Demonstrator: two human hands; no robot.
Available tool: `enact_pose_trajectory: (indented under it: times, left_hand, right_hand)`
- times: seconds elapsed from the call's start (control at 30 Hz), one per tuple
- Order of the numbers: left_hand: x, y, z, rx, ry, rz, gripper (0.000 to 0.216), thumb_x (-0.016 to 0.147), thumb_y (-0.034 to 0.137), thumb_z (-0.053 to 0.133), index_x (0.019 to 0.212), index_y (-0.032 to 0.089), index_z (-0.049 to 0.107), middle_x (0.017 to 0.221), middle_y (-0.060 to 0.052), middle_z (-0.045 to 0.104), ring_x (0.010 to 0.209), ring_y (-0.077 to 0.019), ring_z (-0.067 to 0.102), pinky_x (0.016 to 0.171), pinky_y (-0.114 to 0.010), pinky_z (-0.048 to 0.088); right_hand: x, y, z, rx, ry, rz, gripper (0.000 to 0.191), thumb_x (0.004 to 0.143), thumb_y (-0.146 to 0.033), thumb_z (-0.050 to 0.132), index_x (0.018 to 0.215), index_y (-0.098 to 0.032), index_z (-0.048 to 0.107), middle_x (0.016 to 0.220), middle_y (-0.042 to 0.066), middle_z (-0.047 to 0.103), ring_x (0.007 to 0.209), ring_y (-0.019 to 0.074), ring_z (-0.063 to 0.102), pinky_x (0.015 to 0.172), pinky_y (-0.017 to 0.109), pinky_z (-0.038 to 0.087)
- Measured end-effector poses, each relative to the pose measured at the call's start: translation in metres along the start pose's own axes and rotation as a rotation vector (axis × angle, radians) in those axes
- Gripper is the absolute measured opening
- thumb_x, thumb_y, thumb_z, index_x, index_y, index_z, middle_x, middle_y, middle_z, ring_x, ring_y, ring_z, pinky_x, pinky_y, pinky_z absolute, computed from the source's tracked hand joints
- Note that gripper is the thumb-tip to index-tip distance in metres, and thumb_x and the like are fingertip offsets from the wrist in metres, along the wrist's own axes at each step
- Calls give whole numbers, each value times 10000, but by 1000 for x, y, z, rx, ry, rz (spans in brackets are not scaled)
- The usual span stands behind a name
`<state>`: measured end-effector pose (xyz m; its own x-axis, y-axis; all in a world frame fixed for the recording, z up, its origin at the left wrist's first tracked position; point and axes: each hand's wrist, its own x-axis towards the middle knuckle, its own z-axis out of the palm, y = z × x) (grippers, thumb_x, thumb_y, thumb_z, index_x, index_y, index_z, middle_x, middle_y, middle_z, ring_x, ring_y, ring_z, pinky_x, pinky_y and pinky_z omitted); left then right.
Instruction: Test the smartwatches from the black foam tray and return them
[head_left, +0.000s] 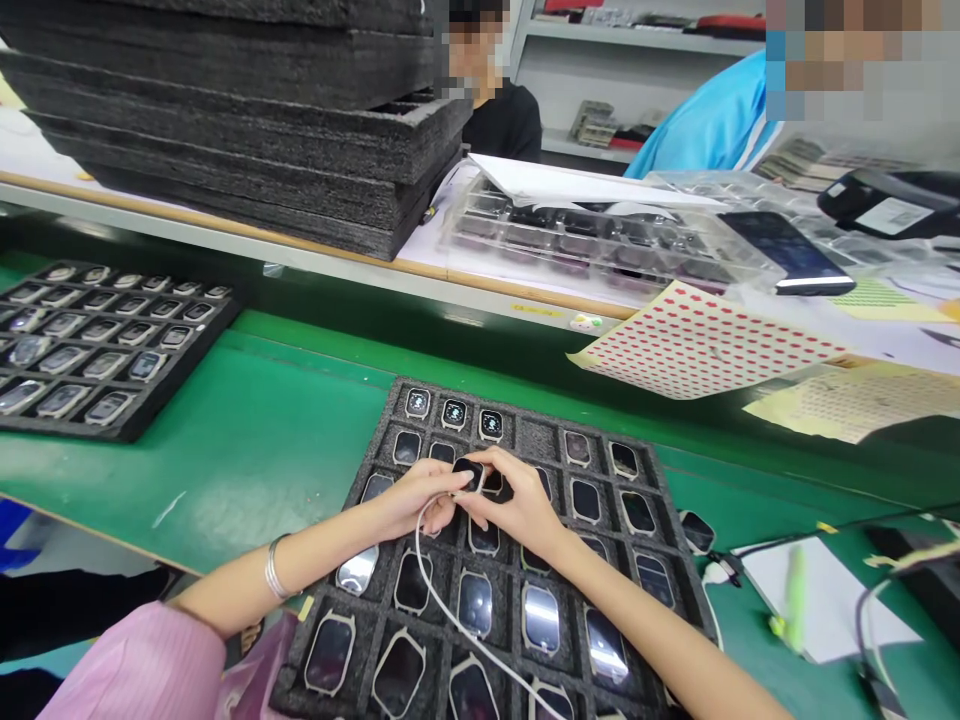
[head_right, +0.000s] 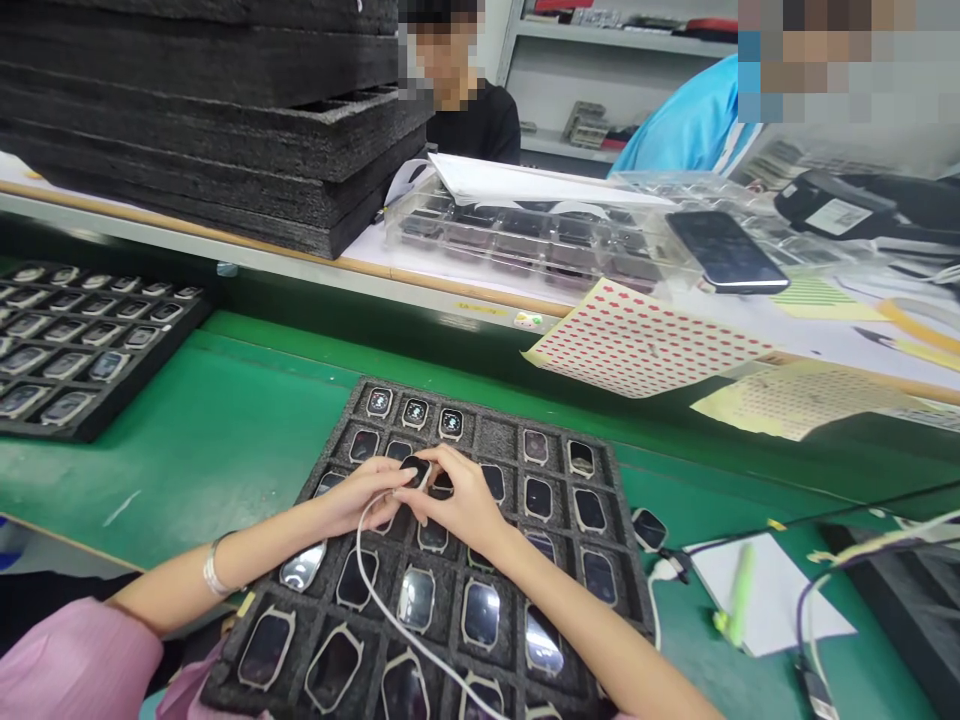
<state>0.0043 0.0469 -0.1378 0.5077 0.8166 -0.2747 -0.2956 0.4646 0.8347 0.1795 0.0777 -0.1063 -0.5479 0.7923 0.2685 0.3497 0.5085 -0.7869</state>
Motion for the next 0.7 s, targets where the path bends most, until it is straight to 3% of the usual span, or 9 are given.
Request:
enact_pose_trajectory:
  times: [0.1, 0.23, 0.4, 0.5, 0.7]
  left_hand:
    - [4, 0, -3, -46, -7, -44, 451, 803, 544, 596, 739, 99, 574, 533, -66, 639, 304, -52, 416, 305, -152, 262]
    - [1, 6, 0, -56, -68, -92, 500, 800, 568, 587, 823, 69, 602, 718, -159, 700, 379, -82, 529, 327, -155, 351]
    - [-5, 7, 8, -28, -46, -10, 392, 799, 507, 623, 748, 134, 516, 529, 6, 587, 310, -73, 484, 283, -138, 328]
    - [-6, 2, 9, 4, -12, 69, 365, 802, 479, 634, 843, 134, 522, 521, 42, 553, 302, -65, 468, 285, -131, 337]
    - [-6, -2, 6, 99, -16, 173, 425, 805, 485, 628, 986, 116, 517, 496, 31, 566, 305, -94, 495, 286, -144, 357]
  right_hand:
    - [-1, 2, 4, 27, 2, 81, 300, 813, -416, 673, 974, -172, 606, 670, -7, 584, 604, 161, 564, 602, 284, 473]
    - [-2, 4, 3, 54, -16, 96, 304, 828, -397, 658, 1013, -163, 599, 683, -5, 574, 597, 152, 549, 572, 269, 471]
    - [1, 1, -10, 42, -160, -18, 411, 765, -333, 747, 1115, -191, 586, 877, 34, 589, 717, 168, 551, 681, 299, 475]
    - [2, -1, -14, 19, -225, -88, 383, 806, -282, 713, 1147, -196, 560, 939, 54, 582, 786, 180, 551, 719, 310, 476]
    - [0, 2, -8, 22, -132, -245, 405, 837, -277, 680, 1202, -194, 526, 1028, 92, 586, 919, 219, 569, 789, 355, 498]
